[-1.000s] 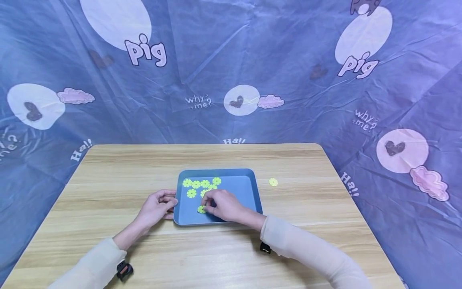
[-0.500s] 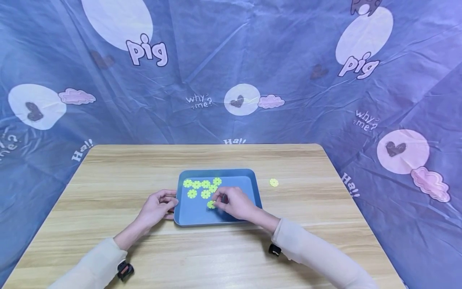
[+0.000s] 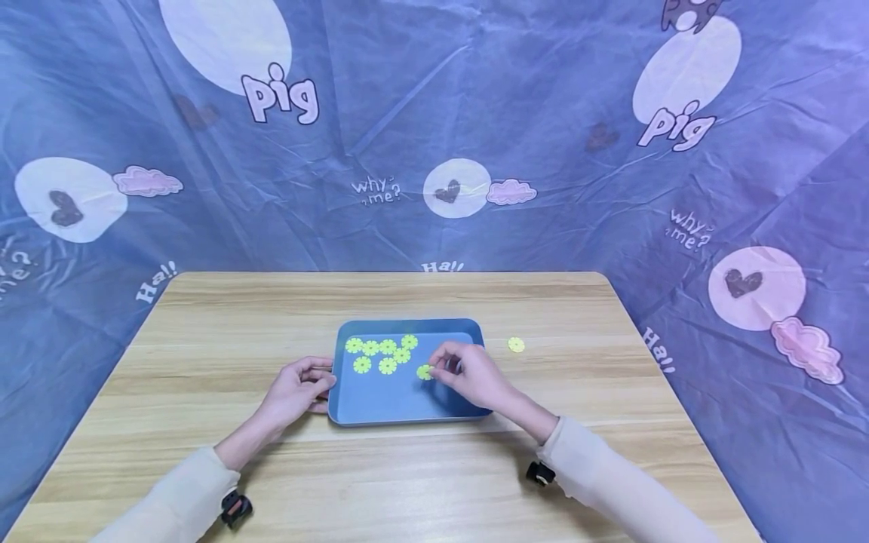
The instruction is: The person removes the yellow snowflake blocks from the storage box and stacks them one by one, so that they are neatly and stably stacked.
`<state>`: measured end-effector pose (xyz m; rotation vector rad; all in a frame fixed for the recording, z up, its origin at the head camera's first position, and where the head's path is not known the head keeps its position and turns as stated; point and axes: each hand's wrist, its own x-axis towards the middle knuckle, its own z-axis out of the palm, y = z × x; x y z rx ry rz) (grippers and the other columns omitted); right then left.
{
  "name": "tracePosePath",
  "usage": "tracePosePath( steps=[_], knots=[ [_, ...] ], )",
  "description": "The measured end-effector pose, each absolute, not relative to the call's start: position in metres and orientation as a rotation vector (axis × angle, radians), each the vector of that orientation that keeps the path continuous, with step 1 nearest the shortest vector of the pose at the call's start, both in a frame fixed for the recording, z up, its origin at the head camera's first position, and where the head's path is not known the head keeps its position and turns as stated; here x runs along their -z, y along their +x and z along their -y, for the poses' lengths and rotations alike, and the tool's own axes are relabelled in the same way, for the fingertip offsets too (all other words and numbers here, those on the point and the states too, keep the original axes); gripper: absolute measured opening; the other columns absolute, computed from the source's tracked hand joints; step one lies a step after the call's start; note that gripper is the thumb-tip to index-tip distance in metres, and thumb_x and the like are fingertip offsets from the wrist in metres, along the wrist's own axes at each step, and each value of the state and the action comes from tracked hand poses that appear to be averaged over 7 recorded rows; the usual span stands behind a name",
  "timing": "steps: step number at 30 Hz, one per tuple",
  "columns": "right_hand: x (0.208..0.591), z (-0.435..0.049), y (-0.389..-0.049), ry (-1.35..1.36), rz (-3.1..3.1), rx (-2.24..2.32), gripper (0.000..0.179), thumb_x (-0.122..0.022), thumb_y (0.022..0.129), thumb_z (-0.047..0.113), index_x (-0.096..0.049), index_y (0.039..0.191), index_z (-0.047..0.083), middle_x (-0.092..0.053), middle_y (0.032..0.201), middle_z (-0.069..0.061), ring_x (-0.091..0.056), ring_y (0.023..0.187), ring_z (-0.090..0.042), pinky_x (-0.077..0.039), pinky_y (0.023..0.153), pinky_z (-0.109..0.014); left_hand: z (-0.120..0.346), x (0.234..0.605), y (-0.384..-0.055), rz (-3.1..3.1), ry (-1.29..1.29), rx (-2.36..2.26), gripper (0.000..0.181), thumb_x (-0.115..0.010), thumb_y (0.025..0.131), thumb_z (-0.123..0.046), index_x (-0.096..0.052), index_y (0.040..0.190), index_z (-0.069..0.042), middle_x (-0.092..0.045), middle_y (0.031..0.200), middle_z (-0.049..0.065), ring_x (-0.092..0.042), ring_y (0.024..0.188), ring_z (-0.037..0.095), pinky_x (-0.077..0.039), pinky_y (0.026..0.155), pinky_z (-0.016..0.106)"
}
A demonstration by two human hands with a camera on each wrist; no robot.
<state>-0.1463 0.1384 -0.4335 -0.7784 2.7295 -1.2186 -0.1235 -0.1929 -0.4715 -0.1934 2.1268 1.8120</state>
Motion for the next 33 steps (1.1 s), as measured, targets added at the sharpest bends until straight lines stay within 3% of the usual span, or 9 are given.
tracePosePath(
  steps=[11, 33],
  knots=[
    [0.43, -0.169, -0.148, -0.652, -2.748, 1.324, 0.006, -0.078, 0.093, 0.008, -0.074, 0.097, 0.01, -0.071, 0.083, -0.001, -0.059, 0.07, -0.005, -0.055, 0.062, -0.018, 0.193, 0.472, -0.123, -2.135, -0.189, -1.806, 0.045, -0.06, 0.103, -0.001, -0.049, 0.145, 0.009, -0.07, 0.115, 0.018, -0.072, 0.085, 0.016, -0.071, 0.075, 0.034],
    [0.435, -0.23, -0.159, -0.314, -2.871, 1.429, 0.01, -0.079, 0.091, 0.003, -0.074, 0.099, 0.001, -0.074, 0.087, -0.014, -0.061, 0.073, -0.004, -0.057, 0.067, -0.019, 0.196, 0.47, -0.127, -2.132, -0.178, -1.801, 0.044, -0.06, 0.103, -0.002, -0.049, 0.145, 0.009, -0.07, 0.115, 0.019, -0.073, 0.082, 0.017, -0.071, 0.075, 0.034]
  ],
)
